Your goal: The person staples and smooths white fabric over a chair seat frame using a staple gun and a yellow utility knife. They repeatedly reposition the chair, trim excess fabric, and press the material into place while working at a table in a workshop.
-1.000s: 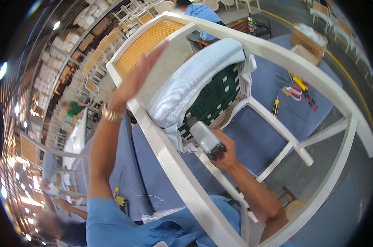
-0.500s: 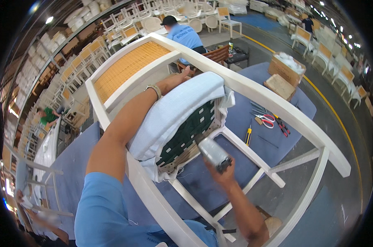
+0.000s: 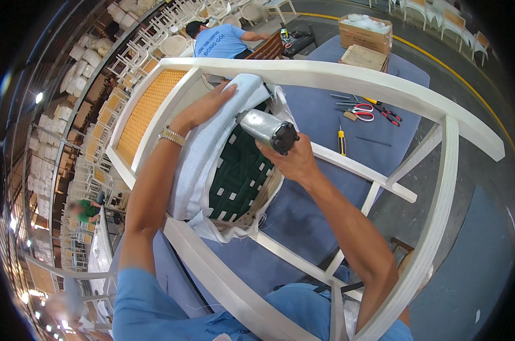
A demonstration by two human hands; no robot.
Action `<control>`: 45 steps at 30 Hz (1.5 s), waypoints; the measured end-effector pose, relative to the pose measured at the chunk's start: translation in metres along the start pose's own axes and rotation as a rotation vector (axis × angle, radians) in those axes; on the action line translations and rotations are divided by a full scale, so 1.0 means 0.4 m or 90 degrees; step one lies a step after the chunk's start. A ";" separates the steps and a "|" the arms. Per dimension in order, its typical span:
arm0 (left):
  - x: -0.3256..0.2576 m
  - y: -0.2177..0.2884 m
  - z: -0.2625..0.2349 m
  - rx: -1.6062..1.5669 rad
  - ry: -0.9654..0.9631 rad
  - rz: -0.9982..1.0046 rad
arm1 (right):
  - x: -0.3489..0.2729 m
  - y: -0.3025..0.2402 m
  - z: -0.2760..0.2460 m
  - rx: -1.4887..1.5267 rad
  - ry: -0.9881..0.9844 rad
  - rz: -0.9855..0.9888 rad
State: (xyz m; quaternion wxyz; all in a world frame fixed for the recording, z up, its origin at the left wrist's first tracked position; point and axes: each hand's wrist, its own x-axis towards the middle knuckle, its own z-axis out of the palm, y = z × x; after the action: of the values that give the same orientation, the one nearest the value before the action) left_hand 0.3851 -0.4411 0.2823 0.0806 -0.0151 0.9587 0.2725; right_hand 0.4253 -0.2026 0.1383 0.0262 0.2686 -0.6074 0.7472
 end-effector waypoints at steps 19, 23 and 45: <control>-0.034 0.035 0.043 0.159 0.099 0.051 | 0.010 -0.016 0.002 -0.013 -0.074 0.059; -0.036 0.042 0.032 0.139 0.077 0.026 | 0.004 -0.051 0.011 0.028 -0.097 0.076; -0.053 -0.249 0.014 -0.478 -0.086 -0.106 | -0.046 -0.057 0.008 0.070 -0.023 0.151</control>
State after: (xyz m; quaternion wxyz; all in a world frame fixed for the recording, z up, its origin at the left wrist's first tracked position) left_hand 0.4140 -0.5234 0.2292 0.1540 -0.1029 0.7803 0.5974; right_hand 0.4505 -0.1945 0.1512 -0.0880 0.2096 -0.5934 0.7721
